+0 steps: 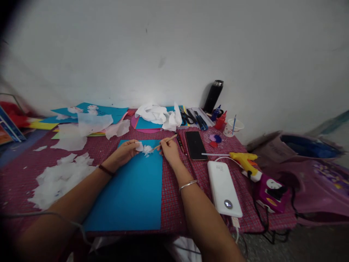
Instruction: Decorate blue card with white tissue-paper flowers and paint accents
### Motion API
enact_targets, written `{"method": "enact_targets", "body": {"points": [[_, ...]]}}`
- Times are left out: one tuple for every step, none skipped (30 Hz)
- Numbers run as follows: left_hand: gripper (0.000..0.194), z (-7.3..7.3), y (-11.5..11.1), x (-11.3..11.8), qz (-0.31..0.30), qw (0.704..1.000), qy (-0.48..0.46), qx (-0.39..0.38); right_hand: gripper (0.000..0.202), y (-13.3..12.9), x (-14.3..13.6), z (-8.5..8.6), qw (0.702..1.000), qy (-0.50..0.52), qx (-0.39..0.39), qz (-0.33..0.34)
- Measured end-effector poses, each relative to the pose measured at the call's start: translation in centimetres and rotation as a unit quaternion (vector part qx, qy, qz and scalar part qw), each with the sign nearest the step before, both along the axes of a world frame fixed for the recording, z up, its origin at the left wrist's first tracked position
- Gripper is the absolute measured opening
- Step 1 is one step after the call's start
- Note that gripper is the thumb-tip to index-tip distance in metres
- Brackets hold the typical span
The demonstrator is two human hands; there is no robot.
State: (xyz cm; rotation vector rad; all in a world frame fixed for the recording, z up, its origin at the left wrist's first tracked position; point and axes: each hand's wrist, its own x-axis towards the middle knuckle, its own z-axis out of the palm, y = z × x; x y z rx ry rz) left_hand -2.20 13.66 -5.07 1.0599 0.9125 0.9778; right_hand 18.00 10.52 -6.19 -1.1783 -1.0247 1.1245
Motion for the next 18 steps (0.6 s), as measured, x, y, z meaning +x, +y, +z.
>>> {"method": "enact_targets", "body": {"points": [[0.019,0.0,0.0,0.0,0.002,1.000,0.002,0.000,0.020,0.0,0.0,0.0,1.000,-0.004,0.001,0.004],[0.020,0.0,0.0,0.0,0.003,1.000,0.006,0.000,0.020,0.1,-0.1,-0.1,1.000,-0.009,0.002,0.007],[0.021,0.1,0.0,0.0,0.004,1.000,0.010,0.001,0.020,0.1,-0.1,-0.1,1.000,-0.014,0.002,0.010],[0.021,0.2,0.0,-0.1,0.003,1.000,0.016,0.002,0.020,0.1,-0.1,-0.1,1.000,-0.020,0.003,0.011],[0.021,0.5,-0.1,-0.2,0.002,1.000,0.023,0.004,0.020,0.1,0.0,-0.1,1.000,-0.025,0.005,0.012],[0.021,0.8,-0.2,-0.3,0.001,1.000,0.028,0.005,0.020,0.1,0.0,-0.2,0.999,-0.030,0.006,0.013],[0.020,1.1,-0.4,-0.3,-0.003,0.999,0.040,0.009,0.021,0.1,0.0,-0.2,0.999,-0.033,0.008,0.014],[0.019,1.4,-0.6,-0.3,-0.012,0.998,0.064,0.019,0.020,0.1,0.0,-0.2,0.999,-0.035,0.009,0.015],[0.018,1.7,-0.8,-0.2,-0.029,0.994,0.099,0.035,0.020,0.1,0.0,-0.1,0.999,-0.037,0.010,0.015],[0.016,1.9,-1.1,0.0,-0.051,0.987,0.142,0.057,0.020,0.1,-0.1,-0.1,0.999,-0.038,0.010,0.015],[0.014,2.0,-1.3,0.2,-0.073,0.976,0.188,0.082,0.019,0.2,-0.1,-0.1,0.999,-0.039,0.011,0.014],[0.012,2.0,-1.5,0.5,-0.091,0.963,0.230,0.111,0.019,0.2,-0.1,-0.1,0.999,-0.041,0.011,0.013],[0.013,1.8,-1.7,0.9,-0.098,0.949,0.263,0.142,0.019,0.2,-0.2,-0.1,0.999,-0.043,0.013,0.014],[0.015,1.5,-1.7,1.3,-0.091,0.938,0.286,0.172,0.019,0.3,-0.2,-0.1,0.999,-0.044,0.012,0.013],[0.016,1.2,-1.7,1.6,-0.076,0.926,0.308,0.203,0.019,0.3,-0.1,0.0,0.999,-0.042,0.011,0.010],[0.013,0.9,-1.6,1.9,-0.056,0.914,0.330,0.231,0.018,0.3,-0.1,0.1,0.999,-0.036,0.009,0.001],[0.009,0.5,-1.4,2.1,-0.038,0.902,0.350,0.252,0.018,0.2,0.0,0.2,0.999,-0.027,0.008,-0.015],[0.005,0.3,-1.2,2.3,-0.026,0.892,0.367,0.263,0.017,0.1,0.1,0.3,0.999,-0.015,0.010,-0.037]]}}
